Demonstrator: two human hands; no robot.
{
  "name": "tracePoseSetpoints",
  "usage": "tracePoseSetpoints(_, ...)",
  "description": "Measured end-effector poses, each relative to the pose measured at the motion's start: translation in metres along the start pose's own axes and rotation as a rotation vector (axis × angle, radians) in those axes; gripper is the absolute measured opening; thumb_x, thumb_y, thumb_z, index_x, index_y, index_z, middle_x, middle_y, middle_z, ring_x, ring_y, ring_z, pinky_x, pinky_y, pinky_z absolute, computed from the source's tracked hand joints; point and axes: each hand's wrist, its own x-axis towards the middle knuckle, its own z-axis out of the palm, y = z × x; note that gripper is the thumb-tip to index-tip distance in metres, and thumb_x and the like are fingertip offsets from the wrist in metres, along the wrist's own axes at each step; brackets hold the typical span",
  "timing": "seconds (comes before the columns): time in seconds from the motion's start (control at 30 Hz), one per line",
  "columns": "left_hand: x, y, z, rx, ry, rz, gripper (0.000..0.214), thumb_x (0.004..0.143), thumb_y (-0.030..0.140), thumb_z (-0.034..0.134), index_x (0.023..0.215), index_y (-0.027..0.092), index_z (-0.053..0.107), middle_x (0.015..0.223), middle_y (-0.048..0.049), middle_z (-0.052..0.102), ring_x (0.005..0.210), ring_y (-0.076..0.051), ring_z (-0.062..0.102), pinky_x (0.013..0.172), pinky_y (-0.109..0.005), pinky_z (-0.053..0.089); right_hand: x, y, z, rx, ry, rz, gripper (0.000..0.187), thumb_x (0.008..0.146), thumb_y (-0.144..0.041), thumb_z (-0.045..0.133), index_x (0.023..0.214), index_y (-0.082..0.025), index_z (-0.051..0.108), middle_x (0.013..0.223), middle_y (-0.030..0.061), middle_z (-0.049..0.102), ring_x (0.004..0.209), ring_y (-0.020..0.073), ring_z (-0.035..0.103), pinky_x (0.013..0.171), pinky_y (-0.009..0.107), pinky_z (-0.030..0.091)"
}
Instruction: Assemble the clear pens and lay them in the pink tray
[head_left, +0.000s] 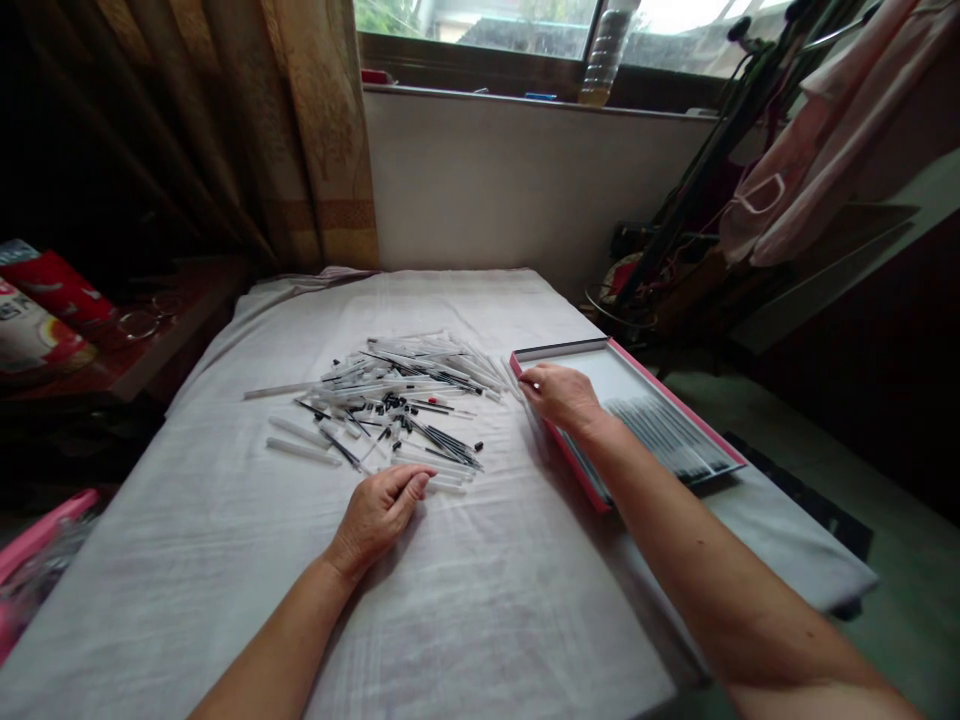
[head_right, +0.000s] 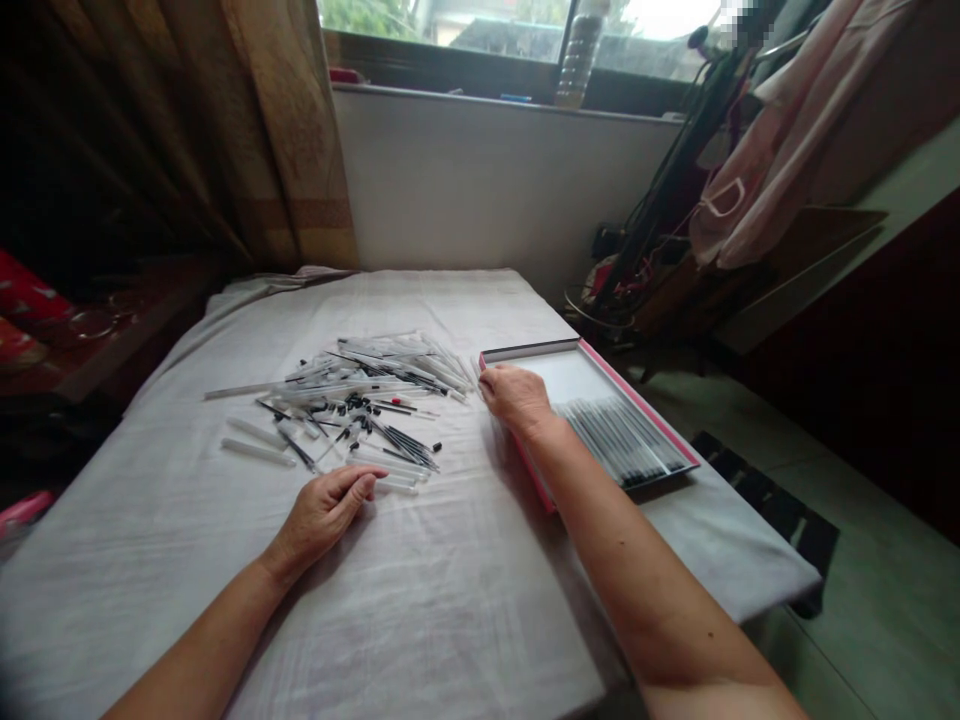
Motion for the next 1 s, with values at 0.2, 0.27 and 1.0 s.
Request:
tracePoseSetpoints(0.2,0.001,-0.001,0.000,-0.054,0.002,-0.002,0.032,0.092,0.037,0.048,0.092,0.017,0.074,0.068,-0.0029,0.070,0.059,-0.013,0.064,0.061,-0.023,0.053,0.031,-0.038,0.012,-0.096,-0.157,-0.015,0.033,0.092,-0.027,0.046,0.108,-0.015,0.072,0.112,0.0184,0.068,0.100,0.0260,0.067,0.079,0.030,0.049)
tracePoseSetpoints(0.27,0.001,-0.001,0.001,-0.066,0.005,-0.010,0.032,0.092,0.037,0.048,0.092,0.018,0.074,0.068,-0.0024,0.069,0.060,-0.013,0.064,0.062,-0.023,0.052,0.038,-0.041,0.015,-0.103,-0.178,-0.011,0.031,0.091,-0.024,0.049,0.107,-0.012,0.072,0.109,0.0206,0.069,0.100,0.0273,0.067,0.080,0.031,0.049)
tracePoseSetpoints(1.0,-0.003,0.004,0.001,0.418,0.374,0.394,0.026,0.091,0.023,0.057,0.116,0.020,0.062,0.109,-0.0093,0.067,0.104,-0.022,0.060,0.094,-0.039,0.046,-0.056,-0.086,0.025,1.008,-0.005,-0.219,0.014,0.081,-0.024,0.057,0.082,-0.018,0.069,0.076,0.0019,0.070,0.068,0.0133,0.060,0.065,0.025,0.045)
